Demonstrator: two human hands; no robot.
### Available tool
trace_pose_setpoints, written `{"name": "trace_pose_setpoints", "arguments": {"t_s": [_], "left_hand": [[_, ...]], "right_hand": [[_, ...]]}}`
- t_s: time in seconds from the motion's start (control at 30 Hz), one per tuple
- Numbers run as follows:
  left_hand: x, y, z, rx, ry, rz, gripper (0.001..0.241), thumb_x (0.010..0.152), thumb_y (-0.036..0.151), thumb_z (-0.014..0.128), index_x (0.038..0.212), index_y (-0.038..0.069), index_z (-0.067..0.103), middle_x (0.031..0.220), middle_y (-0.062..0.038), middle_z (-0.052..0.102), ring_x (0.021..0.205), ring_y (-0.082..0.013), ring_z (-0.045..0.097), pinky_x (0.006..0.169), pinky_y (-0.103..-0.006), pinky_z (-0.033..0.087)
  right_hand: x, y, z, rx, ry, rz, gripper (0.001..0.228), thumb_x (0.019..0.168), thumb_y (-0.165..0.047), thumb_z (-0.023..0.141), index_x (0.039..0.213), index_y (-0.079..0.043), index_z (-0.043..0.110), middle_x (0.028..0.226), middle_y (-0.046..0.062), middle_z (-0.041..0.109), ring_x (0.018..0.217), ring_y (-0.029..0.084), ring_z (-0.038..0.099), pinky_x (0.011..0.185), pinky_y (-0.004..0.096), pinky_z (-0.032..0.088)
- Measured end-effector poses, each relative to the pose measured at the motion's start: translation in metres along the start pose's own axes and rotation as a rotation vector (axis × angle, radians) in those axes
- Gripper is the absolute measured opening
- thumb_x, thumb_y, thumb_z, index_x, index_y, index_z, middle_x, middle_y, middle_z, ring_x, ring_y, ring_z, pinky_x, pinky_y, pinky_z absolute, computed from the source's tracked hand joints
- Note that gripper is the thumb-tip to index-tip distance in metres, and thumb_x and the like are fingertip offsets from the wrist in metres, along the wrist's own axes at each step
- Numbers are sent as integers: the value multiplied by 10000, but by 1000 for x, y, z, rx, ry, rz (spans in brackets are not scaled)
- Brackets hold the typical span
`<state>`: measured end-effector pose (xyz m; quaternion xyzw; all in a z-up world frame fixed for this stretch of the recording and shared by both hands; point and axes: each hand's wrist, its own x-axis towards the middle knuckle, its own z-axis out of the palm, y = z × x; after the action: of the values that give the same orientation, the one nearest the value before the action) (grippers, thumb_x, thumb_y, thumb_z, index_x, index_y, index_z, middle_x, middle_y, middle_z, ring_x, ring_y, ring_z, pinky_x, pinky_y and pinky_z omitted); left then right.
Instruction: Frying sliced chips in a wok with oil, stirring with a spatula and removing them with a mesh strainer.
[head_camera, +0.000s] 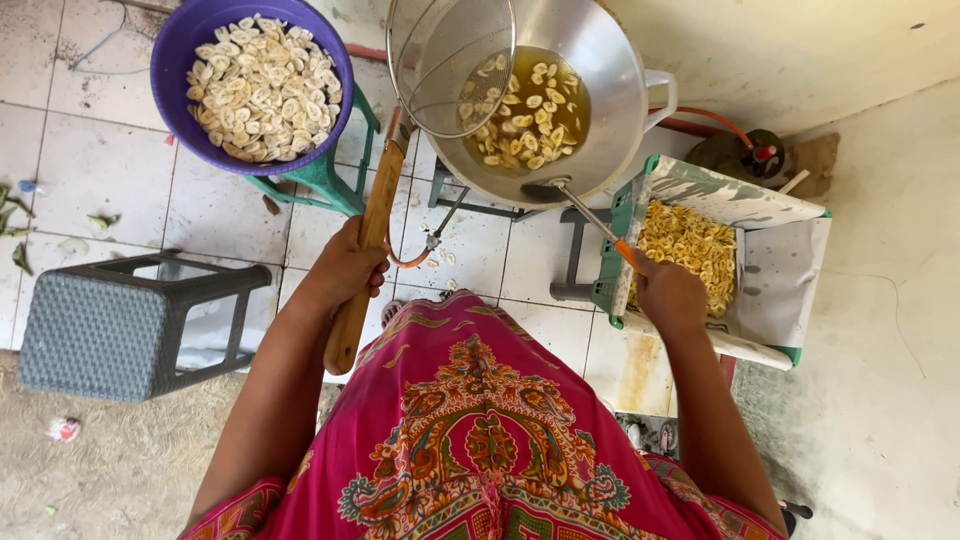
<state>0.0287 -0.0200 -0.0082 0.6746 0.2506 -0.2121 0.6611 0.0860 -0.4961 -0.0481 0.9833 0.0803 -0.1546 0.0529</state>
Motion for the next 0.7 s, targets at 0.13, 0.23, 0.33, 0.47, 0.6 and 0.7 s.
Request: {"name": "trace_pose_setpoints", "arguments": {"t_s": [0.13,0.23,0.33,0.47,0.6,0.7], "left_hand": [[6,-1,3,-24,-16,0,525,941,25,548,1435,-84,407,733,-126,537,575,-177,578,490,-332,569],[8,-4,5,-27,-14,3,521,934,22,555,1427,-77,421,723,-130,542,566,-181,579,480,-335,571],[10,-5,5,-27,-10,-4,532,917,20,575,1425,-62,436,713,-135,553,552,-185,586,471,-341,578],[12,-11,4,-39,-9,-1,531,921,25,579,1428,-54,441,713,-141,559,550,-186,590,469,-340,577],[6,-6,2,-47,17,3,537,920,21,576,1431,-59,435,713,-137,557,548,-185,589,467,-337,576],[5,-9,-1,-50,24,6,526,930,29,571,1432,-58,440,731,-137,567,558,-182,595,477,-332,580]], "right_hand": [[19,-22,36,6,71,10,438,1025,-297,538,1455,-322,618,997,153,763,852,344,764,697,473,626],[41,-45,57,42,102,20,441,1040,-269,532,1475,-283,599,1018,167,751,841,336,761,684,473,626],[71,-59,83,57,142,31,451,1056,-254,537,1506,-270,567,1008,151,740,823,297,758,652,440,629],[107,-67,104,167,200,98,450,1042,-285,594,1492,-285,580,989,134,751,807,260,759,599,397,629],[125,-67,85,281,232,114,453,1049,-253,603,1501,-241,583,1019,188,758,841,305,759,613,432,623],[139,-66,65,391,228,162,465,1054,-251,597,1514,-191,574,1095,214,756,884,335,755,642,456,615]]}}
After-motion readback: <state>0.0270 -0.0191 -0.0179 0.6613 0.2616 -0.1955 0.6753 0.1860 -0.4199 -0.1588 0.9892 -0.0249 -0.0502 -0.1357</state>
